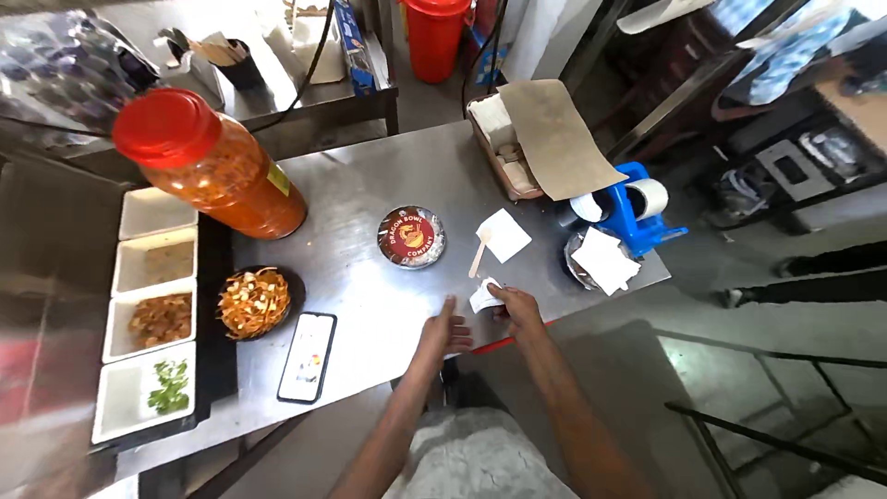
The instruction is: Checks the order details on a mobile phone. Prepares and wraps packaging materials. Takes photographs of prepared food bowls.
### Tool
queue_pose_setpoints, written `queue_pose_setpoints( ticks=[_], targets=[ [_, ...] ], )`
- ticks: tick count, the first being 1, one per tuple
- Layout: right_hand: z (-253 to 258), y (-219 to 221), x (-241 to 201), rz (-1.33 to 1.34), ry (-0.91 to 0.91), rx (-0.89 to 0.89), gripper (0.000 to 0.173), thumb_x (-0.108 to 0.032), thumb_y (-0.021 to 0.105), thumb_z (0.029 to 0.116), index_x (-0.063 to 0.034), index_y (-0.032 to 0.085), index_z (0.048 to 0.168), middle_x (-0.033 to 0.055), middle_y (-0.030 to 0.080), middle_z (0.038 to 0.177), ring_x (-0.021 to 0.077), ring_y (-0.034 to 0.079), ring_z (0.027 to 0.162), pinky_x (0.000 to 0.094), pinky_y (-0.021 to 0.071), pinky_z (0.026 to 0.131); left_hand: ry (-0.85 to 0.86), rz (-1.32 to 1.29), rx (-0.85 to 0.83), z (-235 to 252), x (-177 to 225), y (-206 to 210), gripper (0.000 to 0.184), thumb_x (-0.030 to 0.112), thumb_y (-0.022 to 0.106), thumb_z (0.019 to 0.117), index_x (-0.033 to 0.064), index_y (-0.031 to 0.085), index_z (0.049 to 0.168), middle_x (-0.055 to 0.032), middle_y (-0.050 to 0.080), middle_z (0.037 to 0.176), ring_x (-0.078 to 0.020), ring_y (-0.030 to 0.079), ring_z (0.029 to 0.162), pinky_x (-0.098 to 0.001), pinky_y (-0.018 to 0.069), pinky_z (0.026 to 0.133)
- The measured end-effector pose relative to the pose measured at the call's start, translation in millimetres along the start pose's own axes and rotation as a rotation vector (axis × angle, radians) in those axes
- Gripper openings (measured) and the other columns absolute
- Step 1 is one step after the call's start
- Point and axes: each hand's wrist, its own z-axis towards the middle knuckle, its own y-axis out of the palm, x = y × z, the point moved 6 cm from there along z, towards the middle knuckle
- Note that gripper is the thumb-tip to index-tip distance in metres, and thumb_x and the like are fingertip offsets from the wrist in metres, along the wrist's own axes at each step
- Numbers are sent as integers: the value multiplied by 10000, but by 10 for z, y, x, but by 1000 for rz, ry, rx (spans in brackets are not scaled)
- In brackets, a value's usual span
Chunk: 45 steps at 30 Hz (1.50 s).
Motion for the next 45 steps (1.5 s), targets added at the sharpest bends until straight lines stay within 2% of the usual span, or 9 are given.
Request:
queue_pose_setpoints(
  ticks=[4, 8, 18, 21, 26, 30, 34, 39, 45],
  targets=[
    [-214, 12, 114, 88, -34, 5, 266, -246, 747, 946, -11, 653, 864, 56, 607, 656, 109, 527, 502, 267, 470, 478, -100, -152, -87, 200, -90, 374, 760, 671, 436, 1008, 0, 580, 1333, -214, 719, 1090, -313, 724, 940, -457, 599, 843],
    [-403, -45, 87, 21, -194, -39, 242, -177, 738, 956, 20, 675, 829, 80, 630, 652, 131, 558, 504, 282, 503, 487, 31, -244, 92, 223, 25, 355, 418, 350, 649, 1012, -27, 667, 1191, -198, 715, 1038, -286, 709, 905, -452, 601, 808],
    [-90, 588, -969, -606, -842, -293, 387, -327, 680, 988, -32, 690, 1239, 149, 725, 1061, 291, 702, 907, 527, 582, 817, 513, 492, 577, -203, 387, -715, 296, 372, 649, 1017, 106, 780, 1030, -77, 712, 808, -207, 649, 693, -465, 551, 693],
    [431, 1161, -1137, -615, -640, -313, 574, -394, 745, 931, -15, 613, 1341, 176, 715, 1110, 309, 710, 943, 536, 583, 857, 546, 646, 653, -196, 414, -679, 244, 381, 715, 970, 150, 782, 1012, -95, 704, 780, -268, 650, 668, -530, 540, 645],
    [430, 1409, -992, -218, -339, -356, 402, -31, 806, 831, 22, 611, 1178, 180, 674, 973, 227, 679, 636, 387, 623, 611, 428, 684, 790, -216, 403, -704, 907, 377, 864, 825, 251, 375, 1578, -170, 681, 798, -382, 644, 676, -610, 531, 611],
    [109, 1278, -732, -126, -342, -327, 401, -20, 791, 837, 49, 586, 1175, 181, 665, 908, 229, 661, 618, 397, 611, 601, 360, 832, 838, -264, 413, -740, 892, 530, 804, 843, 236, 381, 1571, -183, 711, 848, -420, 681, 746, -630, 534, 630],
    [-122, 763, -536, -404, -589, -245, 385, -257, 721, 971, -27, 628, 1265, 163, 707, 1038, 261, 726, 773, 461, 641, 703, 302, 888, 905, -413, 286, -845, 841, 709, 687, 845, 196, 510, 1488, -146, 733, 1105, -367, 715, 959, -621, 558, 803],
    [676, 209, -970, -892, -959, 177, 593, -486, 577, 1007, -106, 569, 1462, 195, 524, 1491, 434, 498, 1347, 638, 414, 1081, 768, 859, 1009, -851, 160, -763, 364, 430, 653, 951, 130, 745, 1135, -45, 702, 901, -198, 675, 740, -427, 590, 649],
    [488, 633, -448, -1031, -1153, 14, 469, -460, 644, 963, -202, 683, 1352, 89, 524, 1512, 421, 468, 1341, 649, 452, 967, 939, 858, 981, -626, 624, -565, 398, 355, 721, 921, 116, 692, 1237, -133, 648, 1207, -324, 611, 1115, -510, 519, 948]
  ],
)
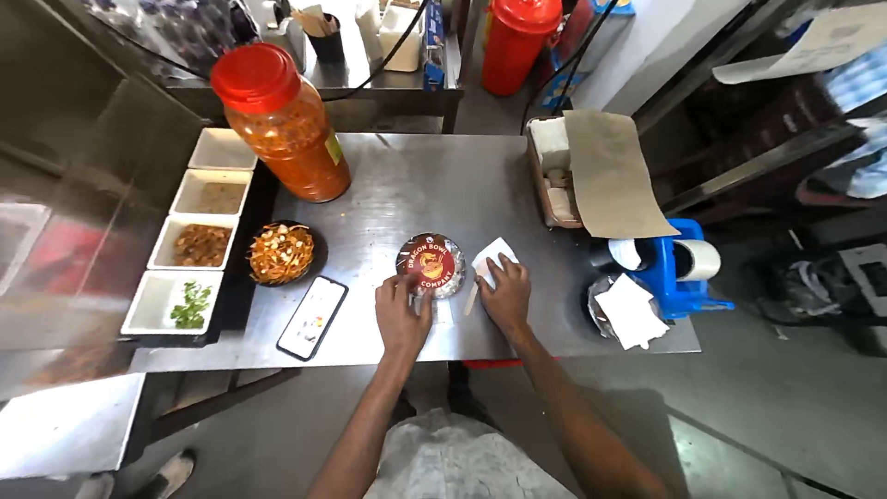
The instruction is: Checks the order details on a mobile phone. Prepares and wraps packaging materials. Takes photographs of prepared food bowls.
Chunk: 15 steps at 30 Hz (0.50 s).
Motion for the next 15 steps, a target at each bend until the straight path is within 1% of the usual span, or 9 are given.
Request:
queue_pose_setpoints(
  ticks=[3, 5, 7, 9, 10, 11, 12, 13, 15],
  targets=[
    [-168, 48, -191, 51, -56, -44, 497, -491, 648, 945, -245, 667, 1377, 43, 515, 1525, 371, 479, 1335, 615, 454, 970, 10, 55, -43, 79, -5, 145, 410, 386, 721, 910, 164, 696, 1254, -111, 619, 1299, -338, 570, 1193, -552, 503, 931],
    [-204, -63, -210, 113, -101, -36, 555, -446, 673, 952, -171, 615, 1431, 82, 540, 1506, 380, 517, 1318, 619, 457, 998, -20, 45, -27, 48, -77, 151, 452, 427, 717, 916, 190, 674, 1299, -96, 585, 1370, -332, 537, 1251, -570, 485, 963],
    [-202, -270, -297, 189, -115, -9, 524, -354, 672, 983, -80, 600, 1423, 135, 551, 1493, 387, 525, 1350, 610, 418, 1108, -97, 109, 58, -40, -274, -141, 458, 485, 675, 942, 214, 673, 1311, -70, 582, 1390, -312, 526, 1277, -557, 464, 991],
    [-126, -613, -374, 237, -69, 61, 466, -323, 620, 1007, -35, 622, 1374, 172, 566, 1462, 412, 513, 1343, 627, 374, 1124, -259, 238, 141, -139, -641, -576, 542, 508, 697, 906, 189, 658, 1343, -113, 571, 1430, -365, 520, 1314, -602, 441, 1047],
    [-105, -772, -386, 272, -40, 78, 434, -309, 587, 1025, -25, 630, 1351, 185, 605, 1399, 399, 553, 1295, 611, 402, 1097, -361, 288, 144, -202, -872, -770, 674, 530, 745, 854, 153, 616, 1398, -169, 521, 1485, -425, 483, 1349, -651, 405, 1068],
    [-137, -867, -403, 331, -16, 86, 399, -292, 572, 1040, -18, 642, 1322, 197, 653, 1294, 368, 622, 1183, 571, 491, 1004, -449, 318, 106, -270, -1123, -932, 831, 542, 799, 792, 134, 546, 1471, -209, 442, 1550, -471, 415, 1401, -699, 348, 1091],
    [-198, -892, -428, 400, -11, 85, 363, -268, 575, 1045, -16, 650, 1296, 188, 694, 1173, 316, 683, 1039, 514, 567, 888, -513, 335, 36, -316, -1352, -1046, 954, 539, 844, 750, 125, 474, 1526, -234, 404, 1571, -497, 376, 1423, -729, 325, 1092],
    [-277, -884, -461, 470, -27, 74, 321, -229, 589, 1038, -21, 656, 1274, 163, 715, 1067, 263, 704, 912, 462, 597, 792, -549, 347, -46, -333, -1519, -1097, 997, 542, 865, 738, 105, 453, 1533, -252, 435, 1538, -507, 401, 1400, -735, 361, 1060],
    [-472, -793, -572, 571, -61, 1, 271, -169, 618, 1012, -51, 670, 1250, 90, 726, 971, 175, 709, 808, 385, 622, 715, -565, 380, -172, -278, -1667, -1122, 900, 583, 863, 730, 75, 581, 1417, -256, 549, 1409, -485, 515, 1297, -701, 460, 979]
  ],
)
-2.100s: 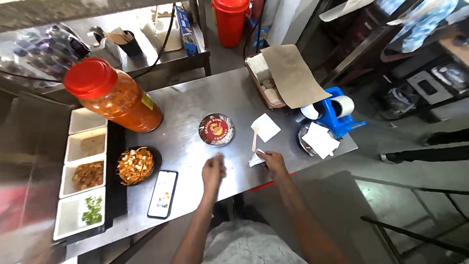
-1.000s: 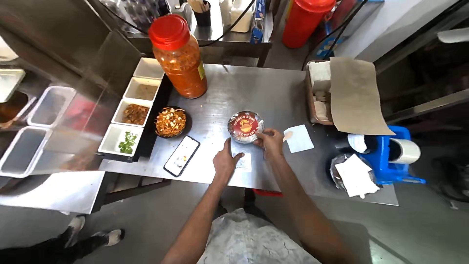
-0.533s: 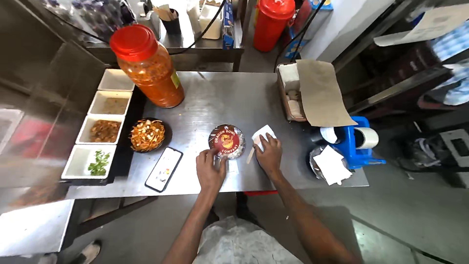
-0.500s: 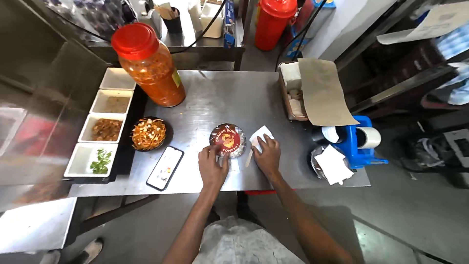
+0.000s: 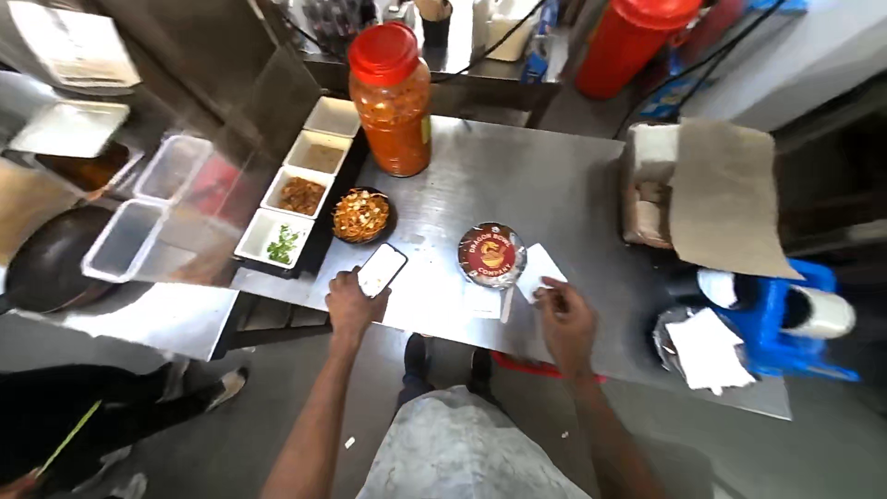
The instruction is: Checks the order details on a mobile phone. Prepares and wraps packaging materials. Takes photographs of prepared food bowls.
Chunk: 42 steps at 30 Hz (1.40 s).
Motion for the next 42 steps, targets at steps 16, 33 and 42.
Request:
queue_pose_setpoints(
  ticks=[16, 33, 42],
  targets=[
    [-553, 885, -997, 1222, 635, -388, 710, -675, 253, 1038, -191, 427, 1527, 76, 609, 1379, 201, 612, 1222, 424, 525, 1019, 168, -526, -280, -1172, 1210, -212, 853, 677, 805, 742, 139, 606, 1374, -85, 610, 1209, -234, 635, 1001, -471, 572, 838],
    [-954, -340, -484, 1405, 756, -308, 820, -737, 467, 937, -174, 409, 1531, 156, 606, 1392, 309, 622, 1251, 548, 547, 999, 115, -1151, -1326, -2034, 2039, 78, 650, 631, 312, 1060, 324, 213, 1623, -145, 615, 1360, -313, 711, 1039, -484, 635, 761],
    [-677, -474, -545, 600, 659, -243, 484, -377, 409, 1099, -32, 564, 1401, 112, 656, 1284, 185, 659, 1110, 381, 549, 957, 112, -1527, -1336, -1806, 1966, 161, 800, 676, 313, 1023, 129, 199, 1596, -177, 600, 1402, -382, 697, 1101, -535, 644, 710]
  ],
)
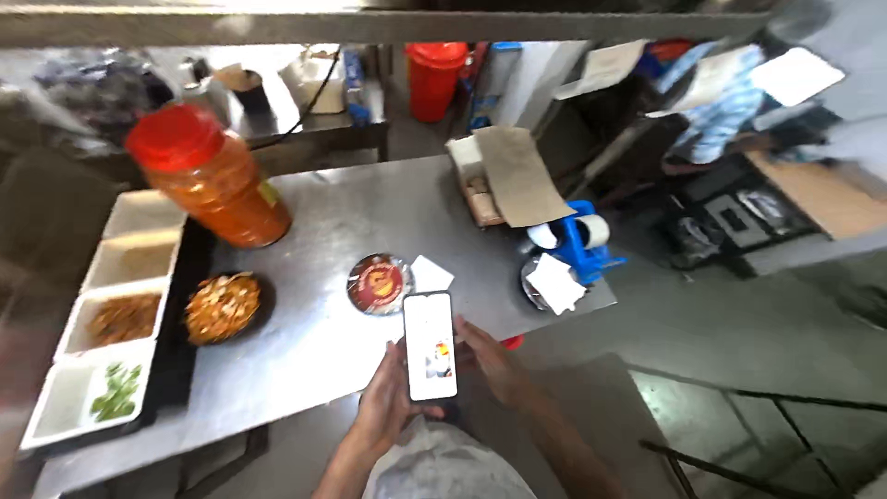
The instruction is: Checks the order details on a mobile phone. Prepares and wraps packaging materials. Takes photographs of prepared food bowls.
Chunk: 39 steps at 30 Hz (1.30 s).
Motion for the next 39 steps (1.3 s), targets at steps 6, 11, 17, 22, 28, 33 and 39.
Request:
queue_pose_setpoints(
  ticks=[6, 11, 17, 22, 28, 33, 39],
  targets=[
    [871, -2123, -731, -822, -352, 791, 300, -238, 564, 1033, -25, 736, 1155, 216, 722, 1059, 390, 694, 996, 626, 540, 896, 74, -164, -166, -19, 127, -31, 960, 738, 538, 912, 173, 185, 1605, -243, 541, 1448, -472, 656, 1139, -602, 617, 735],
    [1690, -2969, -581, -1142, 13, 824, 406, -348, 806, 824, 24, 710, 955, 314, 678, 1043, 525, 644, 1023, 747, 488, 801, 147, -204, -138, -161, 241, -146, 935, 716, 574, 905, 201, 227, 1603, -255, 549, 1436, -486, 645, 1149, -626, 601, 762],
    [1758, -2885, -590, -1149, -57, 781, 335, -302, 802, 843, 3, 727, 959, 335, 675, 1033, 566, 623, 1025, 776, 453, 807, 295, -164, 93, -685, 489, -675, 887, 749, 542, 899, 207, 336, 1570, -246, 582, 1399, -459, 665, 1122, -599, 607, 773],
    [1659, -2879, -592, -1221, -209, 753, 309, -260, 660, 969, 43, 716, 959, 375, 652, 1058, 609, 590, 1067, 801, 428, 830, 374, -111, 288, -891, 651, -1002, 888, 773, 562, 870, 205, 387, 1529, -217, 636, 1335, -429, 700, 1058, -584, 620, 734],
    [1493, -2744, -674, -1273, -350, 753, 294, -234, 608, 1012, 39, 717, 1035, 382, 646, 1103, 621, 556, 1135, 804, 398, 889, 334, -157, 406, -883, 567, -1231, 784, 723, 220, 999, 219, 255, 1599, -239, 590, 1396, -448, 677, 1108, -575, 623, 743],
    [1473, -2838, -612, -967, -445, 731, 341, -101, 649, 956, 34, 637, 1269, 318, 673, 1089, 505, 654, 1008, 721, 487, 892, 340, -229, 407, -892, 438, -1257, 846, 747, 541, 901, 205, 402, 1536, -187, 615, 1383, -427, 666, 1146, -630, 605, 752],
    [1578, -3062, -589, -810, -387, 809, 221, -166, 832, 829, -60, 782, 1016, 132, 748, 913, 299, 712, 867, 579, 560, 859, 258, -160, 280, -734, 469, -1172, 913, 777, 548, 876, 277, 249, 1578, -175, 590, 1416, -433, 664, 1133, -602, 606, 736]
  ],
)
